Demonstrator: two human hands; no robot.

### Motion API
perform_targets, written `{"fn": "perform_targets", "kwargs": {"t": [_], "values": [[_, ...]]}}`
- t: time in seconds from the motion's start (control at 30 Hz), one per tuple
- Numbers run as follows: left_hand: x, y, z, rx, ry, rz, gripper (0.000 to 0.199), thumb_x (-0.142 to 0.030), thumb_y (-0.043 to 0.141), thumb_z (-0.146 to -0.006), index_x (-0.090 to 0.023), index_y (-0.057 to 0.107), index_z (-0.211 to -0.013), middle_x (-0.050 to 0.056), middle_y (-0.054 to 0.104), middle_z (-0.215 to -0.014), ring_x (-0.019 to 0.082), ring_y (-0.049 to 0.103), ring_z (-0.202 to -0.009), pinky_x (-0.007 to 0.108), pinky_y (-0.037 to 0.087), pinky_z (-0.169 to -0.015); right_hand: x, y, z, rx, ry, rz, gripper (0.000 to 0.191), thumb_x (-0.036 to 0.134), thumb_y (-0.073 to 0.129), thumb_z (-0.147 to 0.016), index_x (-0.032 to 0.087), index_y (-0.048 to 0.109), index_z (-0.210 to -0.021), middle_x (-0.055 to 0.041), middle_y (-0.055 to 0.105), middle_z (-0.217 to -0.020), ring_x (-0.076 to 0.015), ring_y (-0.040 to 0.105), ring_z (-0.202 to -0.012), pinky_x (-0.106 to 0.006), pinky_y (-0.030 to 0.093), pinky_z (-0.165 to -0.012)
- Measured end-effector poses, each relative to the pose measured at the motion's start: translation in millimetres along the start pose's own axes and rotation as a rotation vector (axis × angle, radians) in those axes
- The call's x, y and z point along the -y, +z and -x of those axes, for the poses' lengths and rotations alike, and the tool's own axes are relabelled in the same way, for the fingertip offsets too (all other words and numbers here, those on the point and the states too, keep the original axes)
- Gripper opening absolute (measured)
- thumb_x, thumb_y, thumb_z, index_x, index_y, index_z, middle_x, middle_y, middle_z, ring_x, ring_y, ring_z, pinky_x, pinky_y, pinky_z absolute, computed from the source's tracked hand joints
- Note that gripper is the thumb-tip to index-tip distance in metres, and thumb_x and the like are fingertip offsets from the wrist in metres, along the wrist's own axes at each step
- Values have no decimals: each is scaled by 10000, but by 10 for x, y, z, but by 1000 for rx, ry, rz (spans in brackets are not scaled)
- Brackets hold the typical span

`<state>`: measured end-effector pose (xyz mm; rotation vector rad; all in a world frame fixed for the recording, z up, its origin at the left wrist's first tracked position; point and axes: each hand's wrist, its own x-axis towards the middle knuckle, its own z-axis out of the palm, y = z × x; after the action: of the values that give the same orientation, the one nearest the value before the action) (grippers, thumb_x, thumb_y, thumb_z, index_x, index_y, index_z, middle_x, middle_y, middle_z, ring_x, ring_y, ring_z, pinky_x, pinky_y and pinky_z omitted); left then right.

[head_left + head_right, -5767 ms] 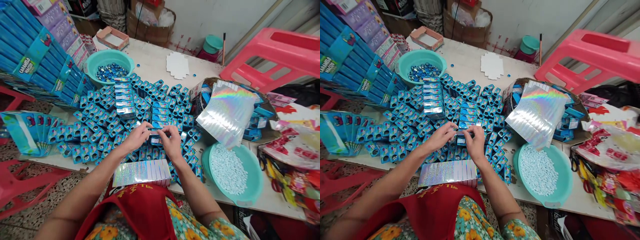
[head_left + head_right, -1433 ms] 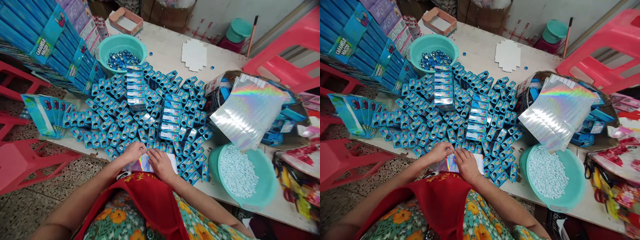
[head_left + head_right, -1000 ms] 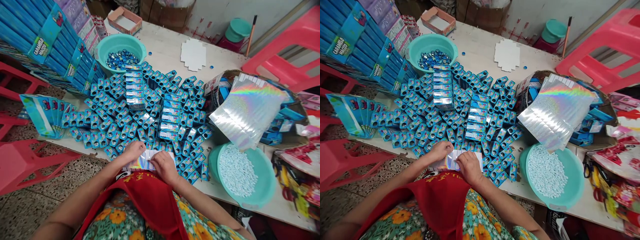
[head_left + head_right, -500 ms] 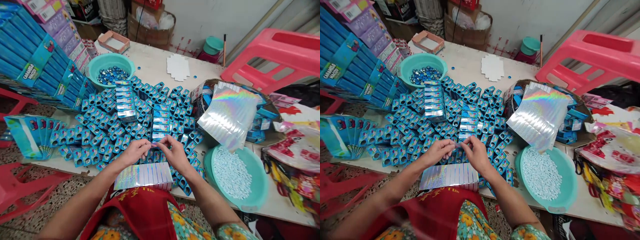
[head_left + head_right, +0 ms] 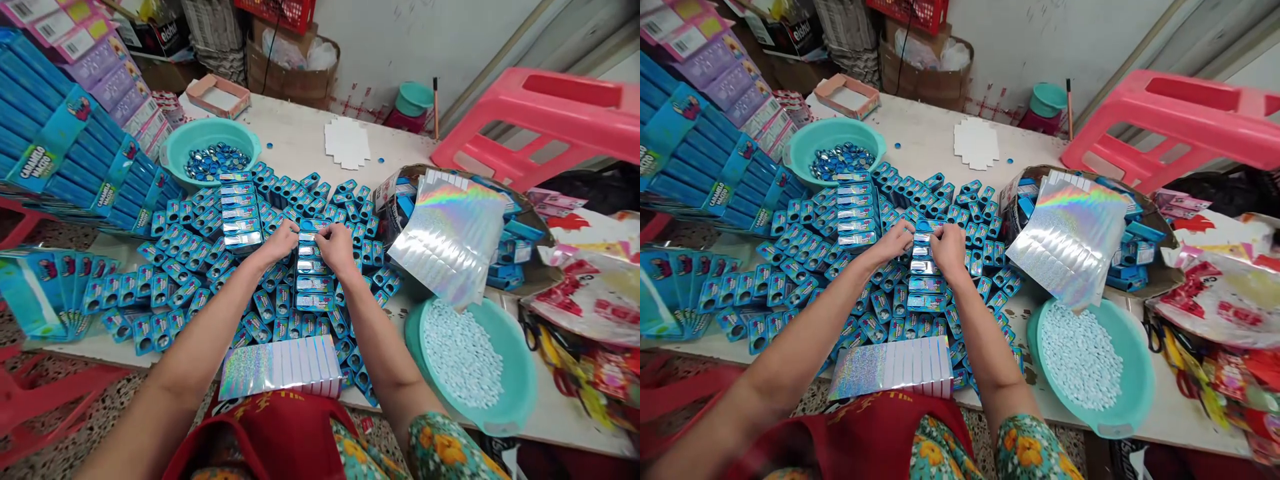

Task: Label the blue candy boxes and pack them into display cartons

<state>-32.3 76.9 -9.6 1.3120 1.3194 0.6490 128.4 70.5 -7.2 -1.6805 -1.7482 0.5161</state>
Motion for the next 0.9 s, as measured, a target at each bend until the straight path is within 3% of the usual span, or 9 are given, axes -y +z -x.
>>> {"fn": "perform_targets", "kwargs": {"t": [0.07, 0.13, 0.3, 0.43, 0.53, 0.57, 0.63, 0.73, 0.9], "values": [[54, 45, -28, 11, -84, 87, 230, -178, 389, -810, -181, 378, -1040, -97, 369, -490, 66, 276, -374, 201, 203, -434, -44, 29, 2, -73, 71, 4, 40, 185, 568, -674, 188, 536, -697, -33, 520, -805, -192, 474, -821, -352, 389, -794], [109, 88, -56, 19, -135, 81, 248, -214, 418, -819, -178, 372, -1060, -87, 413, -503, 65, 290, -361, 204, 209, -432, -92, 49, -6, -122, 134, -42, 132, 190, 594, -643, 187, 527, -757, -34, 506, -848, -190, 470, -832, -337, 405, -770], [241, 153, -6, -46, -171, -199, 345, -294, 532, -802, -158, 420, -1098, -39, 511, -596, 102, 427, -464, 223, 311, -519, -191, 19, -28, -65, 158, -146, 178, 241, 612, -673, 177, 532, -819, -19, 507, -828, -168, 488, -772, -326, 430, -734], [336, 16, 467, -106, -29, -453, 331, -406, 504, -820, -177, 516, -1058, 10, 587, -726, 159, 529, -671, 242, 347, -613, -64, -226, 164, -118, -6, -96, 234, 226, 586, -740, 170, 543, -963, -82, 501, -999, -194, 503, -874, -352, 457, -756], [507, -116, 1088, 104, -5, -566, 348, -489, 433, -845, -193, 610, -891, 36, 616, -805, 184, 548, -767, 254, 357, -647, 193, -415, 590, -207, -119, -93, 237, 220, 535, -818, 202, 532, -1054, -104, 499, -1092, -222, 499, -994, -392, 455, -820], [583, -140, 1302, 198, -35, -596, 364, -519, 461, -821, -196, 626, -849, 42, 616, -822, 194, 548, -796, 256, 361, -657, 286, -436, 782, -158, -164, -109, 207, 224, 525, -838, 217, 539, -1044, -93, 533, -1050, -226, 508, -993, -402, 451, -832], [735, -147, 1669, 314, -89, -648, 355, -532, 583, -721, -201, 642, -834, 49, 607, -874, 223, 536, -880, 264, 372, -697, 436, -388, 1194, 68, -289, -186, 143, 211, 514, -860, 235, 566, -991, -63, 595, -956, -209, 545, -951, -385, 458, -836], [883, -94, 1973, 331, -118, -622, 263, -406, 634, -678, -196, 633, -837, 39, 596, -912, 220, 527, -920, 274, 380, -764, 514, -147, 1744, 369, -326, -265, 117, 206, 493, -886, 231, 590, -948, -49, 627, -905, -181, 577, -895, -333, 481, -800], [889, -35, 2020, 266, -214, -424, 165, -245, 459, -775, -188, 614, -781, 5, 617, -724, 145, 542, -685, 232, 361, -612, 380, 199, 2179, 457, -297, -133, 182, 238, 506, -892, 208, 592, -1049, -82, 620, -990, -204, 558, -949, -349, 485, -823]]}}
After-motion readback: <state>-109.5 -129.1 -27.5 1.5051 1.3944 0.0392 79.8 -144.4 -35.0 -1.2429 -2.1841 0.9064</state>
